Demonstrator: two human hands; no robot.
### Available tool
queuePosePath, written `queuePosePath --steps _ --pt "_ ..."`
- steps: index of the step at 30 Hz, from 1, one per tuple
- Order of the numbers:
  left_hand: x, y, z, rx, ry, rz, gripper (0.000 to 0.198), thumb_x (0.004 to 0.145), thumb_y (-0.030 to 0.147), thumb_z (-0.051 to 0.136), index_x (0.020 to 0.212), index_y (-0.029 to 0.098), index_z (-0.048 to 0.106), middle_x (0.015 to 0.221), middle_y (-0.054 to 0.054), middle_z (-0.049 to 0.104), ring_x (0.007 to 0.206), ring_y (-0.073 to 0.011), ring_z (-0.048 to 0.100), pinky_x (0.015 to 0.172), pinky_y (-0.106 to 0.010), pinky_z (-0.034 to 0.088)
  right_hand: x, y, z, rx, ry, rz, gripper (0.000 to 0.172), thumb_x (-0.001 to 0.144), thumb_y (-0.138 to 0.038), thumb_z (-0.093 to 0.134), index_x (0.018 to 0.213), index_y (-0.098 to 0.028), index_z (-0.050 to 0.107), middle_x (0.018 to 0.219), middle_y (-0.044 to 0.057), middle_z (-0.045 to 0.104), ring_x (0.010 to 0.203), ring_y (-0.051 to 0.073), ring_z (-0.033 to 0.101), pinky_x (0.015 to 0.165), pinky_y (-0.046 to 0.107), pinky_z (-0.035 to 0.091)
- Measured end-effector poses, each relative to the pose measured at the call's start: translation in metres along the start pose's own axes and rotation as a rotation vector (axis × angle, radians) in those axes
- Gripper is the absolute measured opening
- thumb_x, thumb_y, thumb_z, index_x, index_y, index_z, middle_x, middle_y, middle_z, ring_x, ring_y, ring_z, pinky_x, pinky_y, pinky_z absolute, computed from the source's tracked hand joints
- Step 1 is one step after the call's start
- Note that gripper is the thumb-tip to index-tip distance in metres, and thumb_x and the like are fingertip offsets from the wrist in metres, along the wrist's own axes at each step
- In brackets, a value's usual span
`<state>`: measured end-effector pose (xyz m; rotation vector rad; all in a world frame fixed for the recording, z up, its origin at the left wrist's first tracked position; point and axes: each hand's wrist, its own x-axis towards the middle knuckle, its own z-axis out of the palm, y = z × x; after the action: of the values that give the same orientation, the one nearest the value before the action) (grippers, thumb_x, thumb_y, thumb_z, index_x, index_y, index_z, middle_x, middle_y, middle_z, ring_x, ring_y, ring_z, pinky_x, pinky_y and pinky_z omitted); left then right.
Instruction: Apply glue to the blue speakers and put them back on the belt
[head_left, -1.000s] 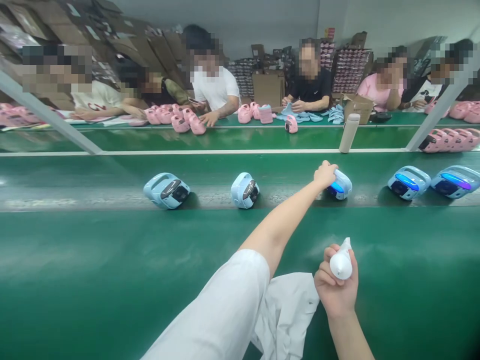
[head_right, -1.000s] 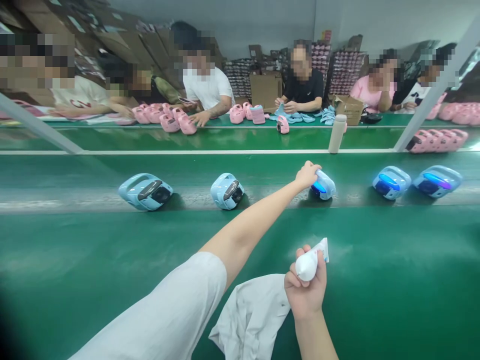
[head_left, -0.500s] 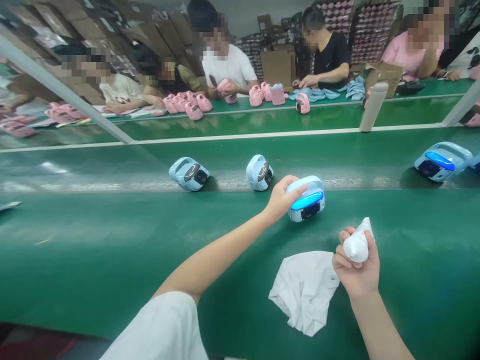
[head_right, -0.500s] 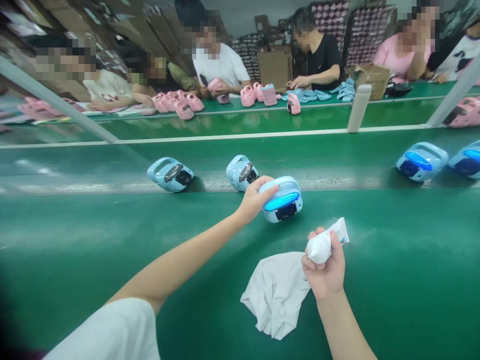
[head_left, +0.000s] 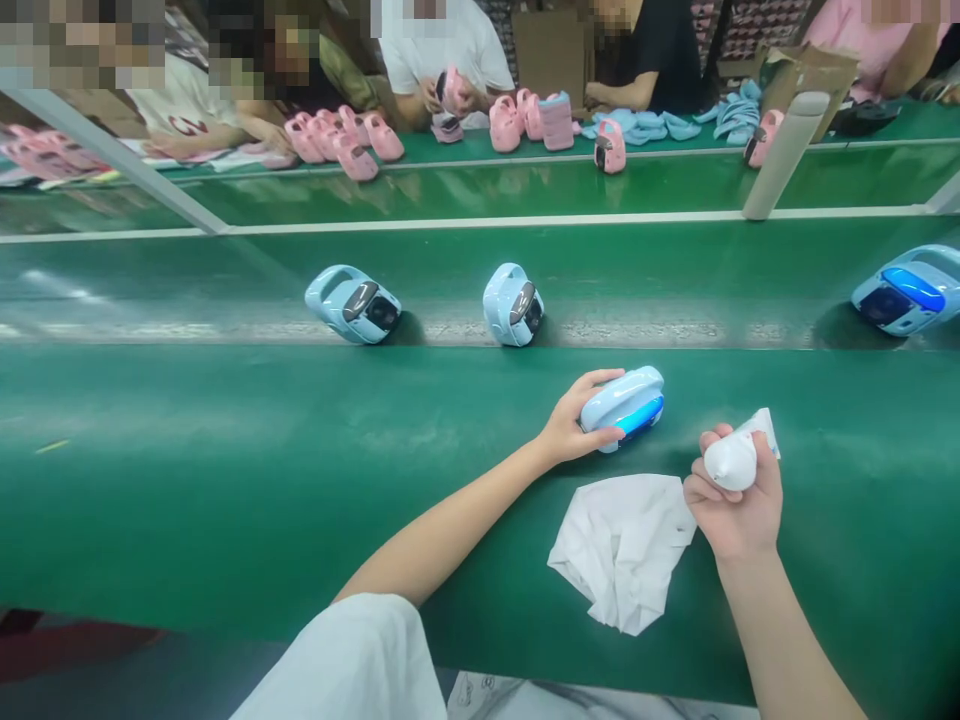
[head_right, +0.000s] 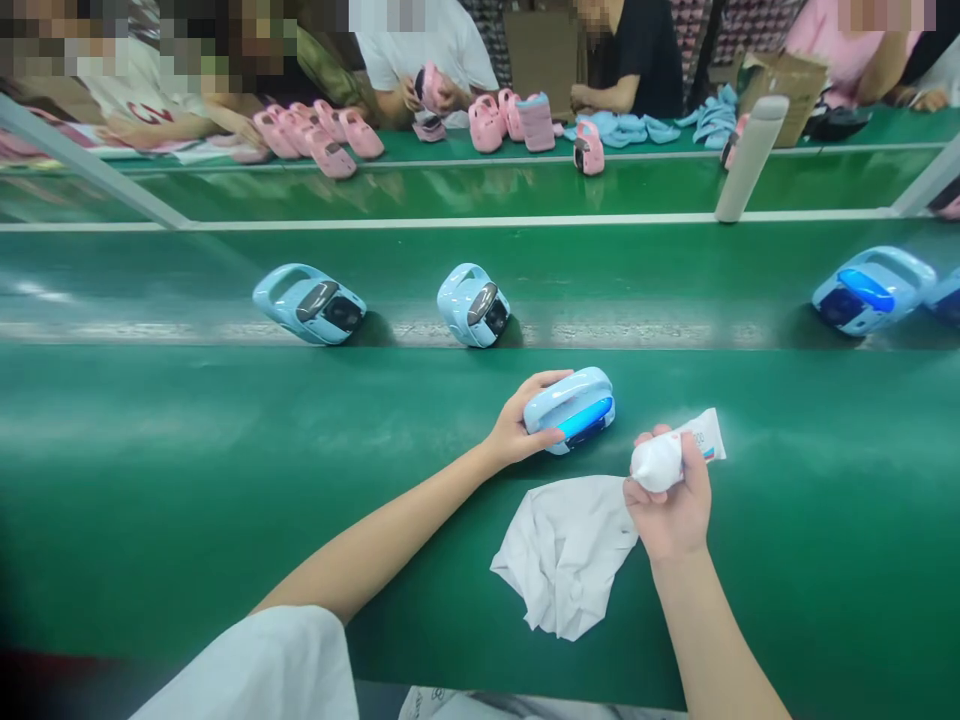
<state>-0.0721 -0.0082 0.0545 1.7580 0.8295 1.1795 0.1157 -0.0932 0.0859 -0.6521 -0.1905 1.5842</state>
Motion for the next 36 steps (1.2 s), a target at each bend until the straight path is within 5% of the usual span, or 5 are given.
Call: queuePosePath --steps 7,17,22,36 --pt "-0.009 0.004 0.008 -0.131 0.193 -0.087 0.040 0.075 0.056 0.050 0.081 0.020 0.065 0.096 -0.008 0.065 0.095 -0.0243 0.058 0.089 -0.040 0.042 -0.007 0.000 0.007 -0.207 0.133 -0.389 0.039 0.060 -0.044 0.079 0.076 -0.017 0.056 0.069 0.000 0.055 0.044 0.006 0.041 0.036 0.013 0.035" --pt "-0.012 0.048 0.009 -0.587 0.197 -0.316 0.040 0.072 0.059 0.052 0.068 0.021 0.066 0.094 -0.004 0.068 0.092 -0.0263 0.061 0.083 -0.042 0.048 -0.022 0.008 0.012 -0.593 0.079 -0.923 0.027 0.080 -0.045 0.061 0.085 -0.020 0.050 0.076 0.002 0.057 0.059 0.016 0.049 0.044 0.024 0.040" --pt "-0.014 0.057 0.009 -0.596 0.173 -0.380 0.044 0.070 0.061 0.052 0.066 0.020 0.065 0.097 -0.006 0.068 0.097 -0.0310 0.059 0.080 -0.046 0.050 -0.022 0.010 0.011 -0.663 0.069 -0.985 0.030 0.080 -0.047 0.060 0.089 -0.021 0.049 0.078 0.002 0.059 0.066 0.019 0.052 0.057 0.030 0.042" --pt "-0.017 0.063 0.009 -0.612 0.157 -0.359 0.041 0.072 0.059 0.052 0.066 0.021 0.066 0.094 -0.005 0.068 0.093 -0.0299 0.062 0.080 -0.048 0.050 -0.022 0.011 0.014 -0.663 0.057 -1.057 0.025 0.082 -0.043 0.059 0.088 -0.021 0.050 0.075 0.000 0.058 0.063 0.018 0.052 0.055 0.029 0.040"
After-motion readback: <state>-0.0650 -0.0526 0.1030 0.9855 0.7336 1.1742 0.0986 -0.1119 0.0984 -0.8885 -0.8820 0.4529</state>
